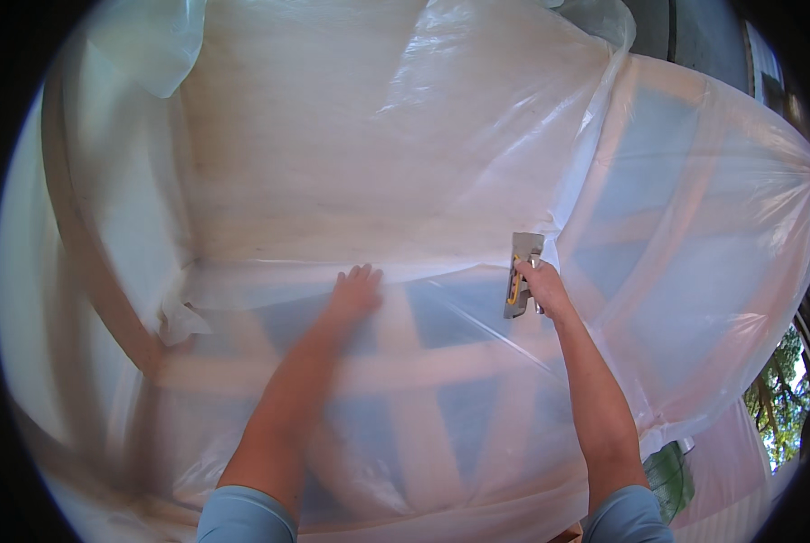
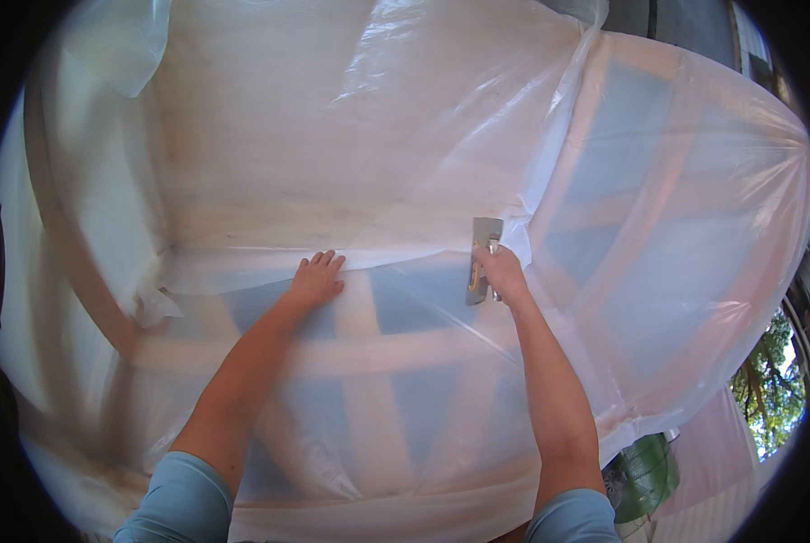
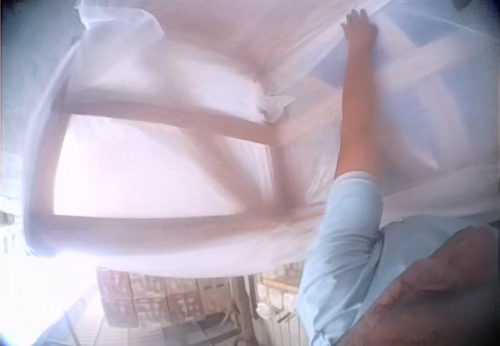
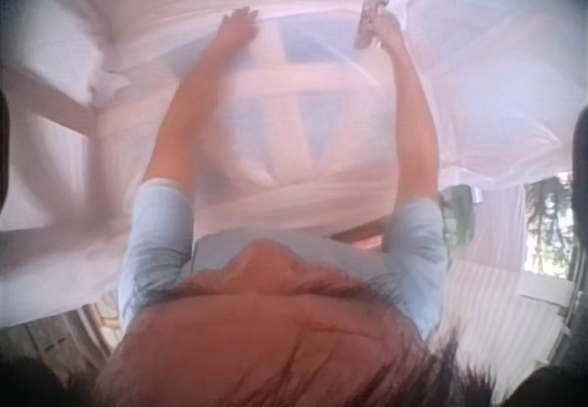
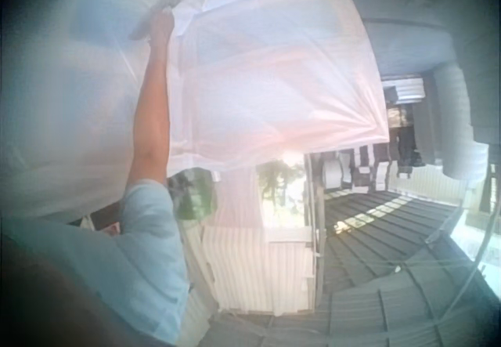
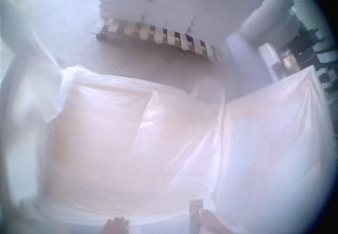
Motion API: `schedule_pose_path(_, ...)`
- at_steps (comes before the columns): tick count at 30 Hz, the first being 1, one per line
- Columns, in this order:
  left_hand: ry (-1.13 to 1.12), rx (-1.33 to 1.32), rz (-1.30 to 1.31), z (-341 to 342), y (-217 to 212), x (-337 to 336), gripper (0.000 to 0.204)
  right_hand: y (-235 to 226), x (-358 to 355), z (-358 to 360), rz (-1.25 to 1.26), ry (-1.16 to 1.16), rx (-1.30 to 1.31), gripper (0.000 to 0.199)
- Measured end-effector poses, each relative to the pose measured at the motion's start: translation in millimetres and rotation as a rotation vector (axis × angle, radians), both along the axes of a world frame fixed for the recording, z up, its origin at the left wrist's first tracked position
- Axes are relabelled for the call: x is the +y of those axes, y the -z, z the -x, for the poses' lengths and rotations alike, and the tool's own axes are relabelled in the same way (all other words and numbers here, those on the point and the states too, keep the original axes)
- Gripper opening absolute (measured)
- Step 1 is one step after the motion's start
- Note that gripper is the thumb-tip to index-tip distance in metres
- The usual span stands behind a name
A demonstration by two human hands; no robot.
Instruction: The person wraps a wooden chair frame with a large white plastic sheet, smoothing it over the seat and backrest. They use a staple gun to secure the plastic to the underside of the chair, then lift and reposition the chair to continue stapling along the edges.
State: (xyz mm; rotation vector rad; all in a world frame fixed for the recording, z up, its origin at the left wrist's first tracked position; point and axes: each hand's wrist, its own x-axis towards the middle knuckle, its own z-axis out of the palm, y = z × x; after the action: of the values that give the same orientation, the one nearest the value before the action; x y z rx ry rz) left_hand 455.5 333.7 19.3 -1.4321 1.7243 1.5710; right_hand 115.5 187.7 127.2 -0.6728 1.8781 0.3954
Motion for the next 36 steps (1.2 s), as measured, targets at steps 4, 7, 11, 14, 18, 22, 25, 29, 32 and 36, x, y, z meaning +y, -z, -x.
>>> schedule_pose_path(4,0.092,0.027,-0.176,2,-16,-1,0.047,2,-17,-66,-0.105,-0.350,-0.132,0.042)
schedule_pose_path(7,0.069,0.031,-0.144,-15,-36,7,0.045,12,-25,-119,-0.283,-0.385,-0.272,0.044)
schedule_pose_path(11,0.028,0.058,-0.097,-25,-48,8,0.043,37,-16,-169,-0.459,-0.599,-0.336,0.041)
schedule_pose_path(14,0.027,0.062,-0.102,-28,-48,7,0.042,55,-2,-197,-0.567,-0.684,-0.394,0.040)
schedule_pose_path(18,-0.022,0.103,-0.080,-37,-51,11,0.044,76,14,-225,-0.700,-0.710,-0.381,0.037)
schedule_pose_path(22,-0.040,0.106,-0.066,-42,-52,16,0.044,90,23,-236,-0.731,-0.679,-0.336,0.036)
schedule_pose_path(25,-0.077,0.110,-0.053,-43,-52,17,0.042,102,36,-237,-0.733,-0.671,-0.339,0.035)
schedule_pose_path(29,-0.092,0.084,-0.105,-48,-50,15,0.039,124,67,-232,-0.553,-0.816,-0.353,0.037)
schedule_pose_path(32,-0.119,-0.073,-0.154,-63,-48,12,0.036,131,85,-223,-0.421,-1.337,-0.606,0.042)
schedule_pose_path(36,-0.185,-0.144,-0.043,-95,-53,10,0.034,112,84,-220,-0.416,-0.729,-0.380,0.044)
